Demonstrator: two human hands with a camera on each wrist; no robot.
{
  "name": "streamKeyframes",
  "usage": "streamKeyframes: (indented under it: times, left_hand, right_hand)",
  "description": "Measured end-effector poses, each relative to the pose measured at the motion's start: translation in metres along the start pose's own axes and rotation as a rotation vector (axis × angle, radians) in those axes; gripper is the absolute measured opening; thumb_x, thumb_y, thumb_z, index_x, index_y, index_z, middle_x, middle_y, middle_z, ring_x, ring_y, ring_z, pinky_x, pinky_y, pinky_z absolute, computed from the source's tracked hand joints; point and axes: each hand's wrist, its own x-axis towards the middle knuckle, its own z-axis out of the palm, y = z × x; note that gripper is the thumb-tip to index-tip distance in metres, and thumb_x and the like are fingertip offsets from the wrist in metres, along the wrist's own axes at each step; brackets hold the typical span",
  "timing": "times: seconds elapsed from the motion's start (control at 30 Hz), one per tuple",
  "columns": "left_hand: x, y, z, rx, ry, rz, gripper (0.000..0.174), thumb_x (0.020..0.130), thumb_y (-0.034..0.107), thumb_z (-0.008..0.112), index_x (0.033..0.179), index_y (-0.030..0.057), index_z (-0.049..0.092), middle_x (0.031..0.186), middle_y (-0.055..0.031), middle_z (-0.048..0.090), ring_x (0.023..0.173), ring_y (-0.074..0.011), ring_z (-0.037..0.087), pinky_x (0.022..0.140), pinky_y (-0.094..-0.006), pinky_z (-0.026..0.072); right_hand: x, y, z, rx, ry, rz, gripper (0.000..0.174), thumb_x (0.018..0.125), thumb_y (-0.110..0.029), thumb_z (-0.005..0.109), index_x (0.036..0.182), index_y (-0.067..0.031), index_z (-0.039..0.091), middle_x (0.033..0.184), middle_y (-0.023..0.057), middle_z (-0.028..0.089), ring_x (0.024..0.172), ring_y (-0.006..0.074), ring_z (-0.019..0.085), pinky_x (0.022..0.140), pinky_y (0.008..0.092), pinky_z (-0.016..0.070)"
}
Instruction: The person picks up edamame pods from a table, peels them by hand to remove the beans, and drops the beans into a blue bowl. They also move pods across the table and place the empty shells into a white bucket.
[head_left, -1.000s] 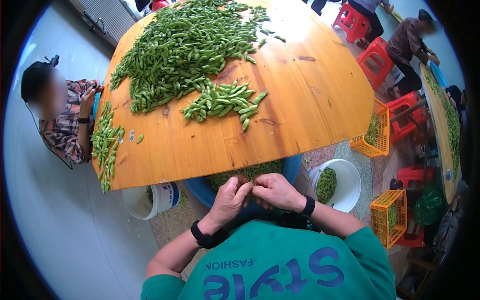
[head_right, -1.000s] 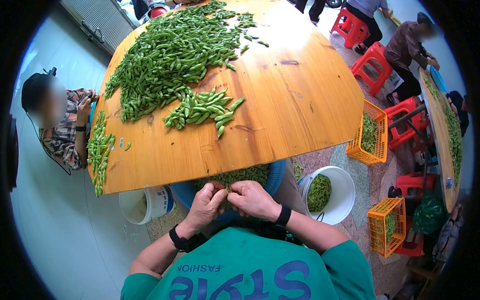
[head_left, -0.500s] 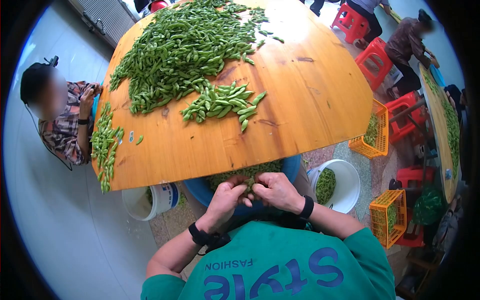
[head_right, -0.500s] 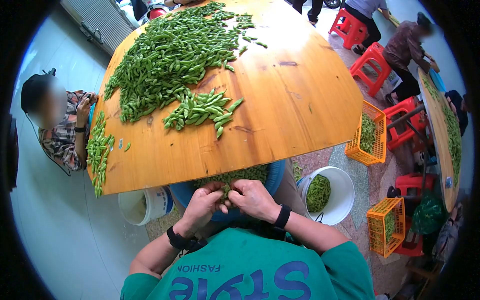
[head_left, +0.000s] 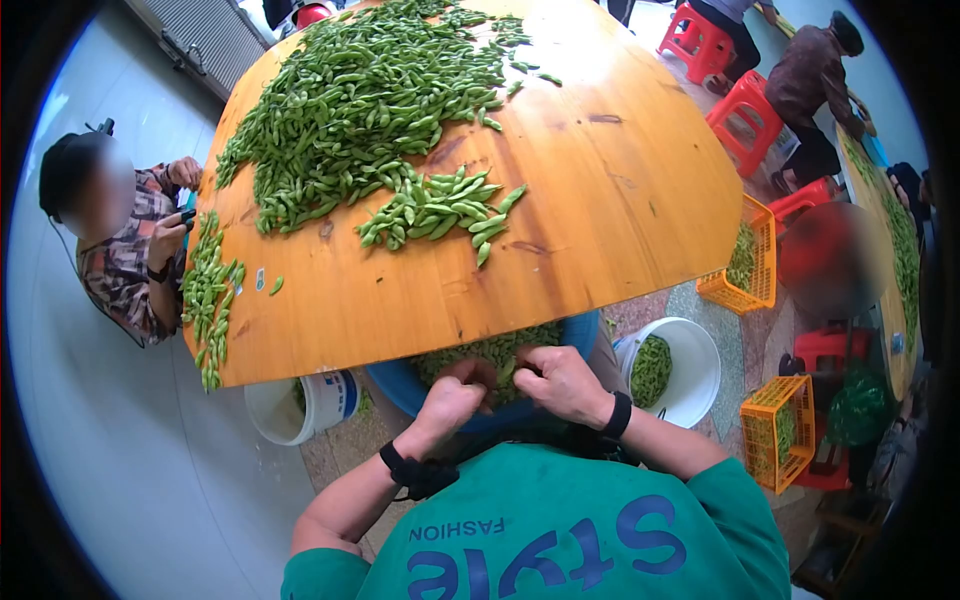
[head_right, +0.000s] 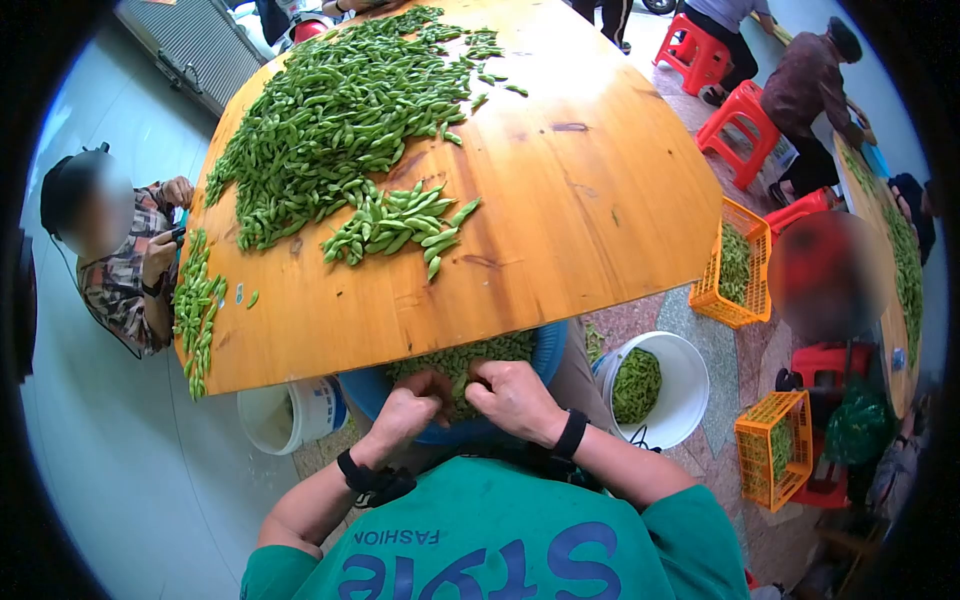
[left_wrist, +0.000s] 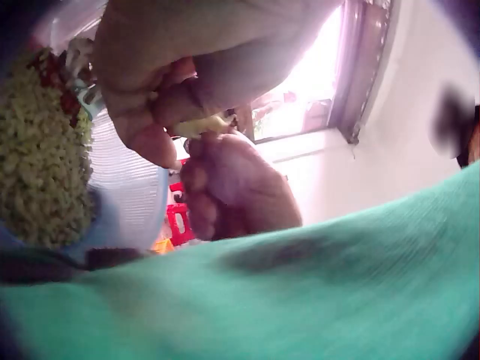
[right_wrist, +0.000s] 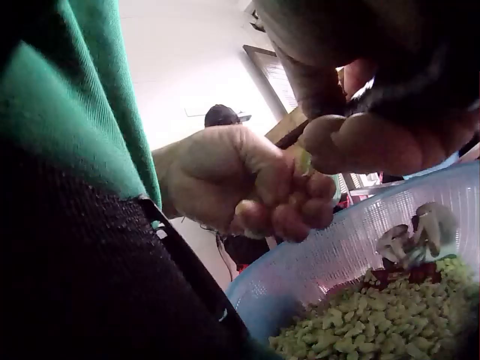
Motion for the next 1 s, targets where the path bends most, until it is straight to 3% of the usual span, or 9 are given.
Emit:
streamKeyframes:
  times: [0.17,0.23,0.33,0.4,0.5,0.67,0.87,0.9,1.0]
  left_hand:
    - [0.01,-0.03,-0.015,0.538,0.132,0.285,0.013,0.087,0.005,0.054,0.095,-0.0002,0.063,0.091,-0.0126,0.065,0.084,-0.0225,0.064,0.073,-0.0352,0.0517]
    - [0.006,-0.03,-0.021,0.864,0.0,0.481,0.016,0.089,0.013,0.057,0.093,-0.0003,0.065,0.094,-0.0222,0.064,0.091,-0.0387,0.062,0.08,-0.0437,0.0493]
    - [-0.012,0.029,-0.008,0.741,-0.009,0.618,0.008,0.088,0.009,0.062,0.089,0.0004,0.062,0.083,-0.0175,0.064,0.077,-0.0312,0.065,0.066,-0.0372,0.0503]
    - [-0.016,0.068,-0.001,0.612,0.112,0.779,0.008,0.086,0.006,0.065,0.089,0.0001,0.061,0.077,-0.0166,0.064,0.069,-0.0301,0.064,0.06,-0.0369,0.0494]
    - [0.008,0.1,-0.004,0.587,0.311,0.775,0.011,0.086,0.008,0.067,0.091,-0.0001,0.061,0.073,-0.0159,0.063,0.064,-0.0299,0.063,0.057,-0.037,0.0487]
    - [0.053,0.113,-0.012,0.853,0.568,0.86,0.009,0.088,0.011,0.065,0.091,0.0027,0.062,0.079,-0.0144,0.061,0.07,-0.0288,0.062,0.063,-0.0385,0.0484]
    - [0.046,0.107,-0.018,0.7,0.425,0.979,0.013,0.09,0.012,0.065,0.098,0.0021,0.065,0.079,-0.0085,0.061,0.067,-0.021,0.061,0.059,-0.0307,0.0471]
    - [0.037,0.107,-0.016,0.705,0.417,0.983,0.013,0.09,0.012,0.065,0.098,0.0021,0.065,0.079,-0.0085,0.061,0.067,-0.021,0.061,0.059,-0.0307,0.0471]
    - [-0.002,0.11,-0.01,-0.062,0.046,0.274,0.014,0.096,0.014,0.062,0.1,0.0013,0.064,0.08,-0.0017,0.064,0.062,-0.0053,0.056,0.053,-0.0191,0.0446]
  right_hand:
    - [-0.019,0.021,-0.026,-0.055,0.038,0.12,0.021,0.082,-0.018,0.053,0.081,0.0023,0.059,0.068,0.0232,0.06,0.064,0.0369,0.062,0.062,0.0433,0.0496]
    - [-0.035,0.037,-0.048,-0.196,0.14,0.115,0.024,0.082,-0.02,0.052,0.088,0.0009,0.064,0.074,0.0241,0.063,0.07,0.0394,0.063,0.066,0.0438,0.0508]
    - [-0.062,0.061,-0.083,-0.122,0.306,0.447,0.018,0.084,-0.015,0.056,0.084,0.0016,0.063,0.072,0.0232,0.062,0.069,0.039,0.063,0.065,0.0436,0.0505]
    - [-0.084,0.138,-0.105,-0.441,0.424,0.216,0.02,0.085,-0.018,0.061,0.079,0.0012,0.06,0.072,0.0251,0.06,0.07,0.0408,0.063,0.064,0.0462,0.0483]
    - [-0.101,0.157,-0.126,-0.849,0.213,0.669,0.027,0.084,-0.022,0.063,0.095,0.0023,0.06,0.089,0.0274,0.066,0.084,0.043,0.065,0.075,0.0496,0.0513]
    - [-0.092,0.135,-0.109,-0.656,0.197,0.267,0.02,0.08,-0.009,0.055,0.094,0.0039,0.06,0.09,0.0279,0.065,0.087,0.0434,0.064,0.08,0.0477,0.0506]
    - [-0.039,-0.003,-0.069,-0.162,0.145,-0.102,0.017,0.085,-0.008,0.055,0.097,0.0027,0.059,0.077,0.023,0.063,0.07,0.0357,0.064,0.066,0.0391,0.0518]
    - [-0.032,-0.016,-0.064,-0.119,0.153,-0.146,0.015,0.086,-0.008,0.055,0.097,0.0021,0.059,0.075,0.0205,0.064,0.067,0.0316,0.066,0.063,0.0358,0.0519]
    - [-0.015,-0.051,-0.049,0.107,0.177,-0.133,0.016,0.088,-0.007,0.055,0.101,0.0015,0.06,0.073,0.0153,0.066,0.063,0.0206,0.066,0.06,0.0308,0.0509]
